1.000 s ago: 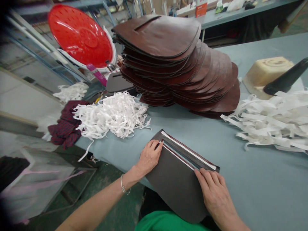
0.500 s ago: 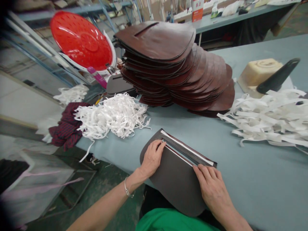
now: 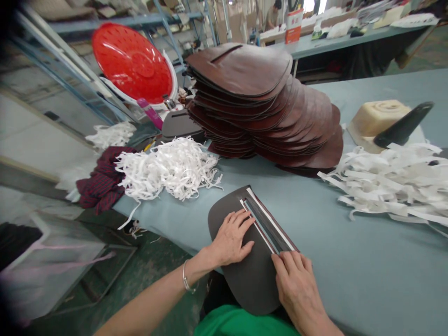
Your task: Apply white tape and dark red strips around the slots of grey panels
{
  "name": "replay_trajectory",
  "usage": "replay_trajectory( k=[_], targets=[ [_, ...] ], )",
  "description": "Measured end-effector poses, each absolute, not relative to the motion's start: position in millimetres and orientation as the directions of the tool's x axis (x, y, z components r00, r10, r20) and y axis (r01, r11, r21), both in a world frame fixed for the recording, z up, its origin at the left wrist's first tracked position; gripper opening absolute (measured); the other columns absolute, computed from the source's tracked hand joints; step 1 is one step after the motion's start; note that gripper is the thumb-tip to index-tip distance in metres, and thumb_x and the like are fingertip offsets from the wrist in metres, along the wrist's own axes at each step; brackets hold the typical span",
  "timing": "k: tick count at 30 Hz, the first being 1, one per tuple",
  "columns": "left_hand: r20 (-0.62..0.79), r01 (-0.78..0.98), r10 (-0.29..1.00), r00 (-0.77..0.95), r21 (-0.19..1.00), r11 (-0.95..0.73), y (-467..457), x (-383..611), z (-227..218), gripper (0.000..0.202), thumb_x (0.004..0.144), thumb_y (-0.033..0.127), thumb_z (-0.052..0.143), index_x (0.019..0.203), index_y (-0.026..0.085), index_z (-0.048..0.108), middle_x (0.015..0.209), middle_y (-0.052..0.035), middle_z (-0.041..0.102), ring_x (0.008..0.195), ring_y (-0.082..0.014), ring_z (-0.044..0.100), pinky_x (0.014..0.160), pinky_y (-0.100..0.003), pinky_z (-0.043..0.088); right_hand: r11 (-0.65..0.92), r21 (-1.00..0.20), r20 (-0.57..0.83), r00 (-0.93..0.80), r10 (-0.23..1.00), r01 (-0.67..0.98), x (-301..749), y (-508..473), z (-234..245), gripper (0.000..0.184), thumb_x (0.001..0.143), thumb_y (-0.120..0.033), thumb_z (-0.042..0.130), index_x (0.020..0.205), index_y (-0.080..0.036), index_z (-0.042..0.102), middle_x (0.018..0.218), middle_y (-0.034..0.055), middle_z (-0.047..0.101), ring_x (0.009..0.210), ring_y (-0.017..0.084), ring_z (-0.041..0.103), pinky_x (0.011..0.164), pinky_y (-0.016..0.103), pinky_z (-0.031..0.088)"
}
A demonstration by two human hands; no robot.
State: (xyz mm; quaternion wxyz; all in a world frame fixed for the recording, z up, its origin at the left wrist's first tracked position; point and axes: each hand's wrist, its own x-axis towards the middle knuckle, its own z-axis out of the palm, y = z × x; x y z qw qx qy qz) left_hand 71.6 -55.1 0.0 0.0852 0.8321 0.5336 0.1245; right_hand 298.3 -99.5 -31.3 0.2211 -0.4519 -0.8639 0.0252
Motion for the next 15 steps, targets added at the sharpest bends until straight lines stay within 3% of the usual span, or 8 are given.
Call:
replay_trajectory(
  k=[2, 7, 11, 15],
  targets=[
    [0.115, 0.858, 0.904, 0.412, 0.284, -0.427, -55.2, 72.1, 1.7, 0.061, 0.075, 0.037, 0.060, 0.131, 0.022, 0.043, 0.139, -0.0105, 0.042, 0.129, -0.0283, 0.035, 0.106, -0.049, 0.031, 0.574, -0.293, 0.340, -0.478, 0.810, 0.765, 293.1, -93.4, -24.6, 0.020, 0.088, -0.013, 0.044, 0.097, -0.018, 0.061, 0.084, 0.0061, 0.059, 0.081, 0.019, 0.050, 0.075, 0.034, 0.038],
    [0.142, 0.862, 0.913, 0.383, 0.301, -0.408, -57.3, 79.7, 2.1, 0.055, 0.075, 0.036, 0.063, 0.125, 0.021, 0.047, 0.134, -0.0109, 0.045, 0.121, -0.0309, 0.040, 0.100, -0.050, 0.035, 0.432, -0.274, 0.363, -0.324, 0.874, 0.859, 266.0, -41.5, -25.7, 0.022, 0.088, -0.014, 0.043, 0.104, -0.015, 0.058, 0.099, 0.0110, 0.057, 0.089, 0.021, 0.049, 0.072, 0.032, 0.037],
    [0.188, 0.877, 0.933, 0.308, 0.324, -0.354, -37.8, 73.1, -4.4, 0.027, 0.085, 0.023, 0.050, 0.112, 0.022, 0.054, 0.114, -0.0074, 0.056, 0.105, -0.0238, 0.049, 0.090, -0.043, 0.041, 0.318, -0.240, 0.348, -0.224, 0.910, 0.917, 224.8, 2.9, -35.1, 0.026, 0.084, -0.011, 0.045, 0.105, -0.016, 0.058, 0.096, 0.0115, 0.057, 0.089, 0.023, 0.047, 0.069, 0.033, 0.035],
    [0.293, 0.893, 0.933, 0.207, 0.332, -0.302, -0.4, 56.3, -16.6, 0.022, 0.086, 0.013, 0.045, 0.104, 0.020, 0.055, 0.109, -0.0064, 0.056, 0.105, -0.0207, 0.049, 0.091, -0.040, 0.041, 0.267, -0.245, 0.329, -0.179, 0.927, 0.932, 199.7, 19.4, -38.1, 0.029, 0.081, -0.011, 0.047, 0.107, -0.016, 0.058, 0.097, 0.0128, 0.056, 0.089, 0.025, 0.046, 0.069, 0.034, 0.032]
  ],
)
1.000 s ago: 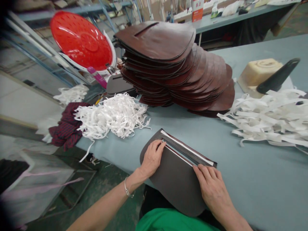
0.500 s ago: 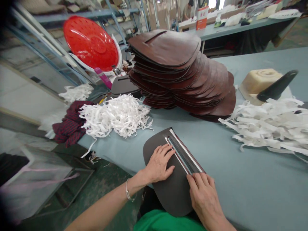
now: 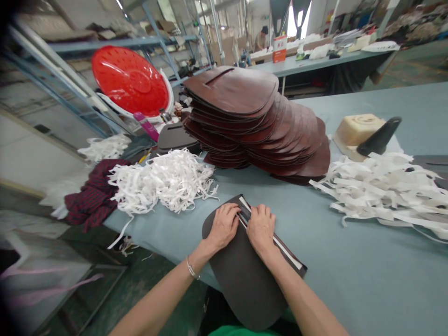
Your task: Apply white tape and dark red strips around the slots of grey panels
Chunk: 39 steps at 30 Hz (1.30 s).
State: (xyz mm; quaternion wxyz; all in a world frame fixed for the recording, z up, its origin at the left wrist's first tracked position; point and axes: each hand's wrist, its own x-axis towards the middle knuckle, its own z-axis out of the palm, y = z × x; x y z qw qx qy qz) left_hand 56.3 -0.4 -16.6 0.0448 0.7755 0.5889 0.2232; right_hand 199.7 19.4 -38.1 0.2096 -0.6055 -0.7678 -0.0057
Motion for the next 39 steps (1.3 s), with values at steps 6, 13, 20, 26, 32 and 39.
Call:
replay_trajectory(
  k=[6, 13, 20, 26, 32, 39],
  targets=[
    [0.312, 0.884, 0.941, 0.131, 0.392, -0.253, 23.6, 49.6, -33.3, 0.019, 0.088, 0.009, 0.040, 0.094, 0.019, 0.055, 0.096, -0.0038, 0.057, 0.094, -0.0179, 0.050, 0.086, -0.035, 0.041, 0.225, -0.237, 0.281, -0.155, 0.947, 0.945, 189.9, 27.4, -38.8, 0.031, 0.081, -0.012, 0.047, 0.108, -0.017, 0.059, 0.100, 0.0123, 0.055, 0.091, 0.024, 0.045, 0.071, 0.035, 0.032],
    [0.263, 0.860, 0.957, 0.118, 0.454, -0.231, 23.5, 49.7, -30.8, 0.027, 0.091, 0.016, 0.038, 0.115, 0.022, 0.050, 0.119, -0.0056, 0.055, 0.107, -0.0198, 0.048, 0.093, -0.037, 0.038, 0.299, -0.210, 0.262, -0.241, 0.934, 0.931, 168.8, 48.8, -40.1, 0.029, 0.086, -0.020, 0.045, 0.112, -0.015, 0.057, 0.104, 0.0118, 0.053, 0.094, 0.024, 0.043, 0.077, 0.035, 0.032],
    [0.205, 0.837, 0.956, 0.211, 0.467, -0.285, 25.9, 47.5, -28.8, 0.048, 0.091, 0.021, 0.039, 0.138, 0.024, 0.031, 0.137, -0.0044, 0.046, 0.118, -0.0200, 0.040, 0.102, -0.037, 0.031, 0.377, -0.149, 0.256, -0.332, 0.908, 0.914, 165.1, 48.1, -37.8, 0.032, 0.089, -0.017, 0.040, 0.116, -0.008, 0.055, 0.102, 0.0134, 0.054, 0.092, 0.025, 0.042, 0.077, 0.037, 0.034],
    [0.171, 0.865, 0.948, 0.269, 0.390, -0.315, 27.0, 48.8, -29.1, 0.047, 0.091, 0.022, 0.036, 0.138, 0.024, 0.032, 0.138, -0.0037, 0.045, 0.116, -0.0227, 0.040, 0.099, -0.039, 0.032, 0.390, -0.099, 0.262, -0.355, 0.898, 0.915, 164.7, 46.5, -38.2, 0.033, 0.089, -0.016, 0.039, 0.118, -0.008, 0.055, 0.103, 0.0142, 0.055, 0.093, 0.025, 0.043, 0.077, 0.037, 0.036],
    [0.191, 0.921, 0.949, 0.251, 0.255, -0.295, 25.4, 59.8, -22.4, 0.037, 0.092, 0.026, 0.035, 0.128, 0.024, 0.045, 0.134, -0.0039, 0.048, 0.114, -0.0240, 0.042, 0.095, -0.040, 0.034, 0.407, -0.044, 0.287, -0.379, 0.880, 0.912, 174.7, 33.5, -33.0, 0.029, 0.089, -0.013, 0.039, 0.111, -0.010, 0.058, 0.099, 0.0133, 0.056, 0.090, 0.024, 0.044, 0.076, 0.036, 0.038],
    [0.251, 0.923, 0.939, 0.233, 0.247, -0.295, 22.3, 62.6, -19.7, 0.035, 0.092, 0.024, 0.036, 0.126, 0.025, 0.046, 0.133, -0.0016, 0.049, 0.116, -0.0222, 0.042, 0.096, -0.040, 0.034, 0.412, 0.015, 0.303, -0.397, 0.866, 0.911, 235.9, -21.4, -36.4, 0.025, 0.085, -0.008, 0.043, 0.104, -0.007, 0.060, 0.096, 0.0145, 0.057, 0.089, 0.025, 0.046, 0.075, 0.036, 0.039]
  ],
)
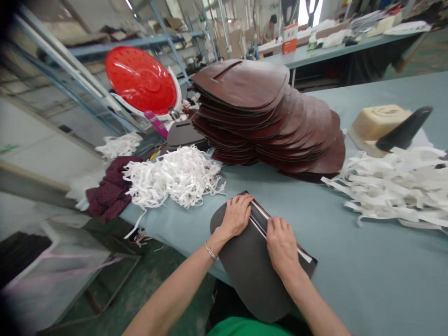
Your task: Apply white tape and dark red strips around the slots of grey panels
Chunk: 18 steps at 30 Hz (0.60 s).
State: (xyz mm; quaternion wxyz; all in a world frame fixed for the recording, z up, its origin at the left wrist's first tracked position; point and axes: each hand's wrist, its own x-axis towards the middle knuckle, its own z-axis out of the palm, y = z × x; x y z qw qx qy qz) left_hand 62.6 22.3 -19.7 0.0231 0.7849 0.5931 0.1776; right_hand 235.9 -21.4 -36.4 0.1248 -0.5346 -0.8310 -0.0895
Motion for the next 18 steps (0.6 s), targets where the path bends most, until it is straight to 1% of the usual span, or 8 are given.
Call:
replay_trajectory(
  k=[3, 6, 9, 11, 13, 15, 16, 18],
  targets=[
    [0.227, 0.896, 0.937, 0.266, 0.300, -0.327, 24.4, 58.4, -17.6, 0.034, 0.093, 0.025, 0.035, 0.126, 0.025, 0.045, 0.135, -0.0015, 0.048, 0.120, -0.0213, 0.040, 0.098, -0.040, 0.033, 0.423, 0.047, 0.312, -0.416, 0.854, 0.905, 257.4, -39.1, -39.8, 0.024, 0.087, -0.012, 0.046, 0.106, -0.007, 0.060, 0.099, 0.0142, 0.057, 0.091, 0.025, 0.047, 0.076, 0.035, 0.039],
    [0.190, 0.872, 0.949, 0.253, 0.381, -0.308, 14.8, 59.9, -9.8, 0.035, 0.092, 0.024, 0.038, 0.126, 0.023, 0.043, 0.135, -0.0047, 0.046, 0.122, -0.0205, 0.039, 0.100, -0.039, 0.032, 0.428, 0.041, 0.273, -0.423, 0.864, 0.903, 264.3, -45.0, -37.7, 0.021, 0.088, -0.014, 0.047, 0.102, -0.010, 0.061, 0.096, 0.0119, 0.057, 0.089, 0.023, 0.048, 0.075, 0.034, 0.039],
    [0.145, 0.872, 0.972, 0.186, 0.432, -0.232, -18.2, 69.8, 0.8, 0.042, 0.085, 0.033, 0.051, 0.124, 0.022, 0.042, 0.127, -0.0081, 0.047, 0.117, -0.0233, 0.042, 0.098, -0.042, 0.034, 0.414, 0.015, 0.250, -0.404, 0.880, 0.910, 263.5, -43.0, -31.7, 0.025, 0.088, -0.014, 0.047, 0.110, -0.013, 0.059, 0.093, 0.0096, 0.055, 0.086, 0.021, 0.048, 0.073, 0.032, 0.039],
    [0.076, 0.869, 0.976, 0.205, 0.444, -0.217, -47.4, 76.6, 6.3, 0.051, 0.076, 0.042, 0.061, 0.120, 0.022, 0.044, 0.119, -0.0079, 0.049, 0.109, -0.0257, 0.045, 0.095, -0.044, 0.036, 0.382, 0.010, 0.240, -0.373, 0.896, 0.924, 261.7, -41.3, -26.7, 0.029, 0.087, -0.015, 0.048, 0.115, -0.015, 0.057, 0.088, 0.0082, 0.055, 0.082, 0.020, 0.048, 0.070, 0.031, 0.038],
    [0.028, 0.863, 0.967, 0.254, 0.446, -0.240, -71.2, 79.6, 9.8, 0.061, 0.066, 0.044, 0.070, 0.118, 0.023, 0.046, 0.119, -0.0082, 0.049, 0.110, -0.0281, 0.044, 0.094, -0.045, 0.037, 0.331, 0.015, 0.219, -0.326, 0.920, 0.944, 259.5, -41.3, -21.4, 0.022, 0.087, -0.016, 0.048, 0.104, -0.017, 0.061, 0.083, 0.0073, 0.054, 0.078, 0.020, 0.048, 0.067, 0.031, 0.036],
    [0.028, 0.866, 0.965, 0.261, 0.434, -0.247, -81.7, 77.4, 11.3, 0.064, 0.061, 0.041, 0.074, 0.116, 0.023, 0.047, 0.122, -0.0093, 0.047, 0.114, -0.0300, 0.041, 0.096, -0.046, 0.035, 0.304, 0.028, 0.205, -0.303, 0.931, 0.952, 257.9, -42.8, -17.0, 0.015, 0.086, -0.017, 0.047, 0.085, -0.018, 0.063, 0.076, 0.0072, 0.054, 0.074, 0.021, 0.048, 0.064, 0.033, 0.034],
    [0.041, 0.872, 0.968, 0.247, 0.426, -0.240, -81.4, 74.5, 11.4, 0.063, 0.061, 0.039, 0.075, 0.115, 0.023, 0.047, 0.124, -0.0097, 0.046, 0.115, -0.0305, 0.040, 0.097, -0.046, 0.035, 0.309, 0.035, 0.204, -0.310, 0.929, 0.950, 257.5, -44.1, -15.5, 0.017, 0.086, -0.018, 0.047, 0.077, -0.019, 0.061, 0.073, 0.0074, 0.054, 0.073, 0.022, 0.048, 0.063, 0.034, 0.033],
    [0.079, 0.890, 0.977, 0.197, 0.404, -0.212, -72.6, 66.8, 10.0, 0.056, 0.063, 0.034, 0.073, 0.112, 0.023, 0.049, 0.123, -0.0098, 0.047, 0.115, -0.0300, 0.040, 0.096, -0.046, 0.036, 0.349, 0.040, 0.215, -0.349, 0.912, 0.936, 257.6, -47.7, -14.3, 0.019, 0.085, -0.022, 0.049, 0.069, -0.020, 0.058, 0.069, 0.0080, 0.054, 0.074, 0.024, 0.048, 0.064, 0.036, 0.033]
  ],
)
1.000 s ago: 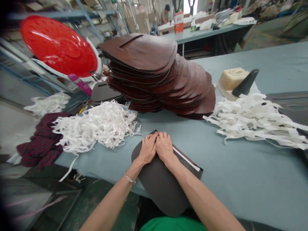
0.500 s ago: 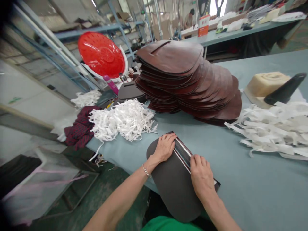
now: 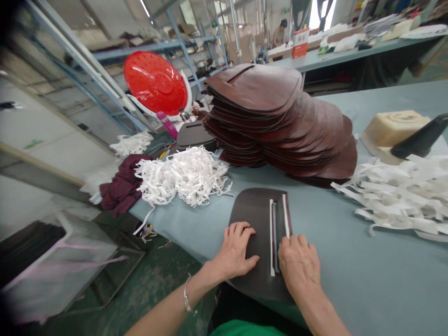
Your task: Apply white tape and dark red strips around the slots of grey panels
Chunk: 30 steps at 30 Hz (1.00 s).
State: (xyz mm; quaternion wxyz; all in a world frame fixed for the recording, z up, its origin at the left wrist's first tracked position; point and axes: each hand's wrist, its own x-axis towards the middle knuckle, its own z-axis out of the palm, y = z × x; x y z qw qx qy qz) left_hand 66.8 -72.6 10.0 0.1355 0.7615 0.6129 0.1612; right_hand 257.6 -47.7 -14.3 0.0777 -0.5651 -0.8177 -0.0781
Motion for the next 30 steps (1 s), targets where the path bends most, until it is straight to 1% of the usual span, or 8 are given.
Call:
replay_trajectory(
  k=[5, 9, 14, 16, 20, 24, 28, 30],
  targets=[
    [0.184, 0.919, 0.977, 0.106, 0.356, -0.167, -37.2, 56.6, -2.7, 0.029, 0.076, 0.018, 0.060, 0.103, 0.024, 0.052, 0.112, -0.0049, 0.054, 0.109, -0.0240, 0.045, 0.090, -0.041, 0.038, 0.519, -0.072, 0.246, -0.489, 0.837, 0.852, 253.6, -62.5, -22.4, 0.021, 0.080, -0.038, 0.058, 0.067, -0.021, 0.056, 0.082, 0.0094, 0.056, 0.083, 0.026, 0.048, 0.068, 0.037, 0.036],
    [0.250, 0.909, 0.966, 0.059, 0.386, -0.156, -13.2, 53.9, -15.4, 0.019, 0.083, 0.021, 0.056, 0.102, 0.024, 0.052, 0.106, -0.0022, 0.056, 0.103, -0.0200, 0.048, 0.090, -0.038, 0.038, 0.577, -0.131, 0.288, -0.526, 0.801, 0.807, 243.8, -71.3, -37.0, 0.020, 0.077, -0.038, 0.064, 0.080, -0.019, 0.057, 0.094, 0.0100, 0.056, 0.087, 0.026, 0.049, 0.067, 0.036, 0.039],
    [0.381, 0.921, 0.876, -0.295, 0.356, 0.155, 20.5, 15.8, -25.5, 0.033, 0.087, 0.021, 0.049, 0.120, 0.019, 0.047, 0.117, -0.0107, 0.049, 0.109, -0.0251, 0.046, 0.092, -0.043, 0.036, 0.580, -0.151, 0.307, -0.520, 0.797, 0.800, 238.1, -61.4, -45.0, 0.022, 0.080, -0.041, 0.061, 0.079, -0.020, 0.055, 0.088, 0.0083, 0.055, 0.082, 0.025, 0.050, 0.067, 0.036, 0.040],
    [0.408, 0.898, 0.832, -0.375, 0.382, 0.218, 30.6, -4.8, -29.8, 0.030, 0.086, 0.020, 0.050, 0.116, 0.018, 0.051, 0.116, -0.0126, 0.048, 0.108, -0.0269, 0.046, 0.090, -0.045, 0.037, 0.592, -0.185, 0.287, -0.533, 0.796, 0.785, 236.3, -50.7, -40.8, 0.027, 0.082, -0.045, 0.058, 0.072, -0.020, 0.053, 0.082, 0.0069, 0.054, 0.077, 0.023, 0.050, 0.066, 0.035, 0.041],
    [0.432, 0.893, 0.860, -0.271, 0.447, 0.057, 36.6, -28.6, -38.9, 0.014, 0.085, 0.015, 0.050, 0.095, 0.018, 0.058, 0.105, -0.0085, 0.050, 0.103, -0.0216, 0.049, 0.089, -0.039, 0.040, 0.571, -0.376, 0.248, -0.514, 0.821, 0.730, 218.3, -15.6, -25.1, 0.025, 0.088, -0.042, 0.048, 0.075, -0.021, 0.054, 0.077, 0.0033, 0.055, 0.070, 0.018, 0.053, 0.063, 0.031, 0.042],
    [0.440, 0.883, 0.873, -0.210, 0.469, -0.024, 32.6, -29.8, -43.4, 0.015, 0.085, 0.014, 0.049, 0.097, 0.019, 0.057, 0.103, -0.0061, 0.051, 0.102, -0.0178, 0.050, 0.089, -0.033, 0.042, 0.512, -0.607, 0.242, -0.472, 0.848, 0.608, 172.0, 36.7, -13.0, 0.028, 0.091, -0.031, 0.043, 0.114, -0.019, 0.051, 0.098, 0.0062, 0.059, 0.080, 0.015, 0.058, 0.072, 0.028, 0.046],
    [0.432, 0.885, 0.889, -0.150, 0.460, -0.074, 31.6, -29.7, -43.6, 0.017, 0.085, 0.012, 0.048, 0.098, 0.020, 0.057, 0.106, -0.0065, 0.053, 0.103, -0.0188, 0.050, 0.090, -0.035, 0.042, 0.517, -0.638, 0.234, -0.496, 0.836, 0.571, 122.1, 83.1, -8.9, 0.043, 0.089, -0.023, 0.042, 0.132, -0.021, 0.041, 0.116, 0.0103, 0.056, 0.090, 0.016, 0.058, 0.079, 0.030, 0.045],
    [0.421, 0.897, 0.899, -0.121, 0.434, -0.083, 32.1, -30.3, -42.8, 0.017, 0.085, 0.013, 0.047, 0.097, 0.020, 0.057, 0.108, -0.0067, 0.053, 0.104, -0.0192, 0.049, 0.091, -0.036, 0.041, 0.521, -0.612, 0.203, -0.519, 0.831, 0.595, 109.2, 93.9, -8.9, 0.035, 0.087, -0.022, 0.045, 0.121, -0.021, 0.051, 0.109, 0.0085, 0.060, 0.088, 0.016, 0.059, 0.075, 0.028, 0.043]
  ],
)
